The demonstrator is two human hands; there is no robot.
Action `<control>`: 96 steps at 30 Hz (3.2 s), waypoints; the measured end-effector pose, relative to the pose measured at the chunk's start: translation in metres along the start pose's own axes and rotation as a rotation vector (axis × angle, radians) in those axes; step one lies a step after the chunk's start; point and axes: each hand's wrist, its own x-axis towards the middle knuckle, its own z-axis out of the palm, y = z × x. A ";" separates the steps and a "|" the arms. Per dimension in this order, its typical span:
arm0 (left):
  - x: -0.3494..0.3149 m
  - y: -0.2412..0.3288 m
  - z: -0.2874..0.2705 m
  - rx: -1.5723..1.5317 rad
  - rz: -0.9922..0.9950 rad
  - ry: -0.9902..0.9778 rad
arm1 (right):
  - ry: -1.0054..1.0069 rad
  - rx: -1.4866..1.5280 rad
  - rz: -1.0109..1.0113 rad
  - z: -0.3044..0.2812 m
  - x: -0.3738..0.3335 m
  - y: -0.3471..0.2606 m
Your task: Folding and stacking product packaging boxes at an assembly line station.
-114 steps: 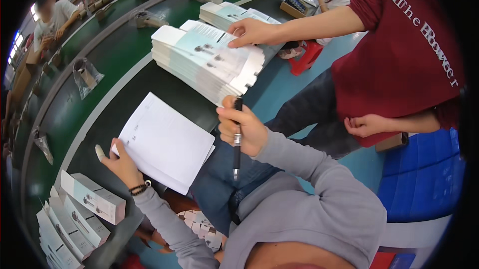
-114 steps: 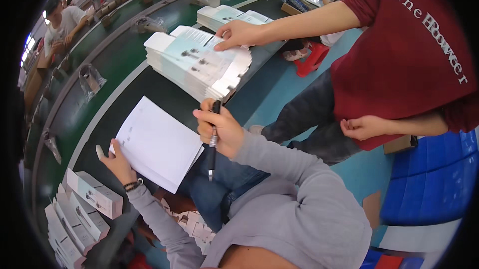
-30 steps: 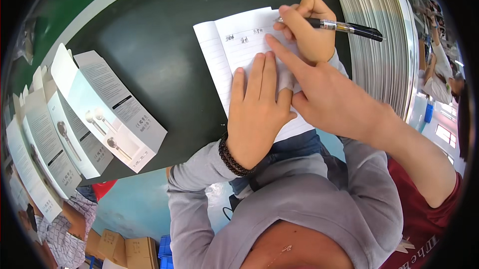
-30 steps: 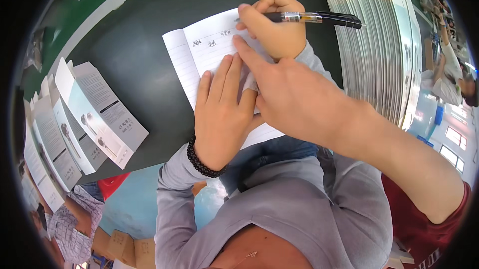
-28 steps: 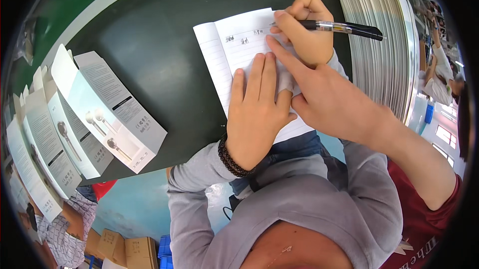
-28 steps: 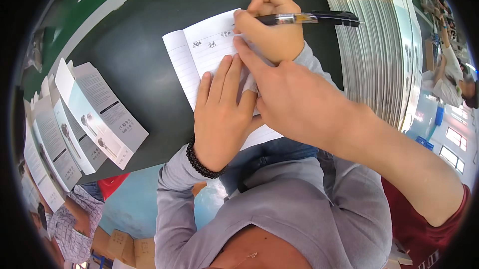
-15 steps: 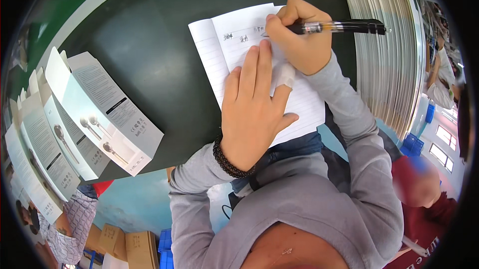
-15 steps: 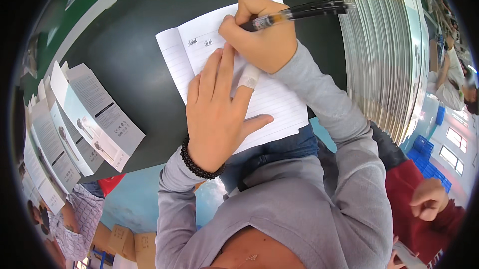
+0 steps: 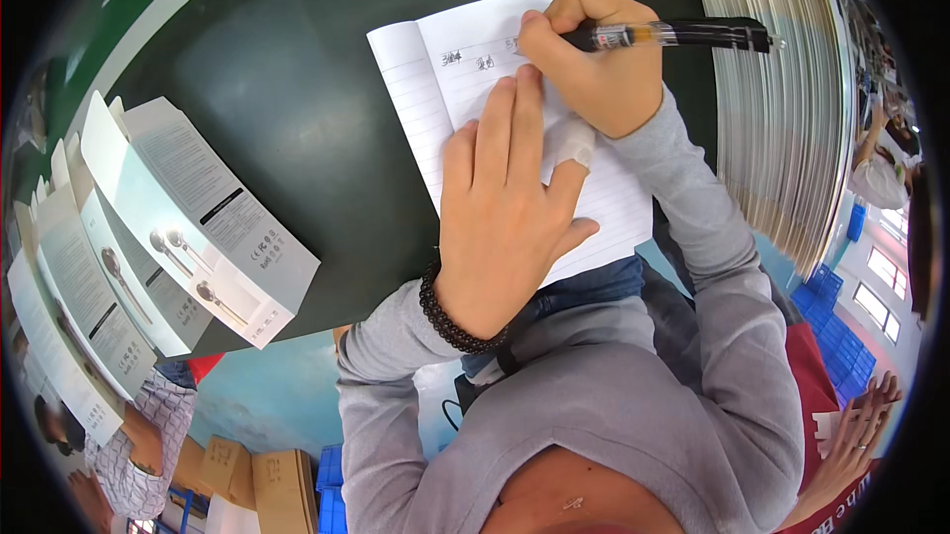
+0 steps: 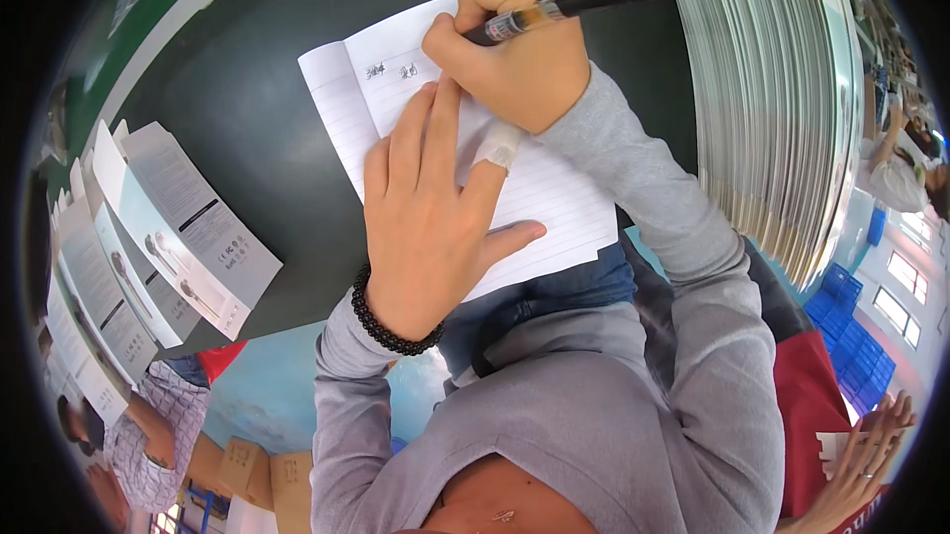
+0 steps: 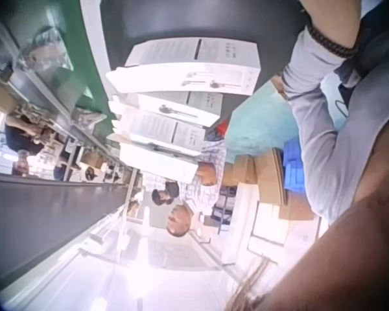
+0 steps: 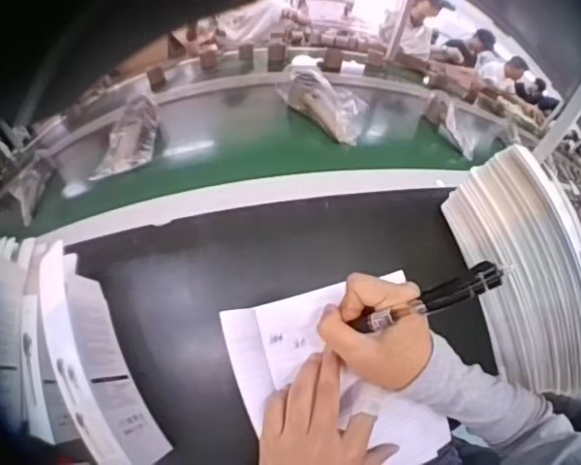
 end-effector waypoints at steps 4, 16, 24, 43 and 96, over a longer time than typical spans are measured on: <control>-0.001 -0.002 0.001 0.040 0.015 -0.049 | 0.004 0.038 0.024 0.001 0.000 0.000; 0.000 -0.002 0.008 0.038 -0.019 0.016 | 0.048 0.368 -0.228 0.006 0.007 0.002; 0.001 -0.001 0.008 0.050 -0.014 0.010 | 0.013 0.128 0.148 0.006 0.005 0.001; 0.000 -0.002 0.011 0.033 -0.014 0.039 | 0.074 0.491 -0.161 0.017 0.009 0.020; -0.003 0.003 0.008 -0.007 -0.028 0.048 | 0.191 0.748 -0.521 0.020 0.010 0.029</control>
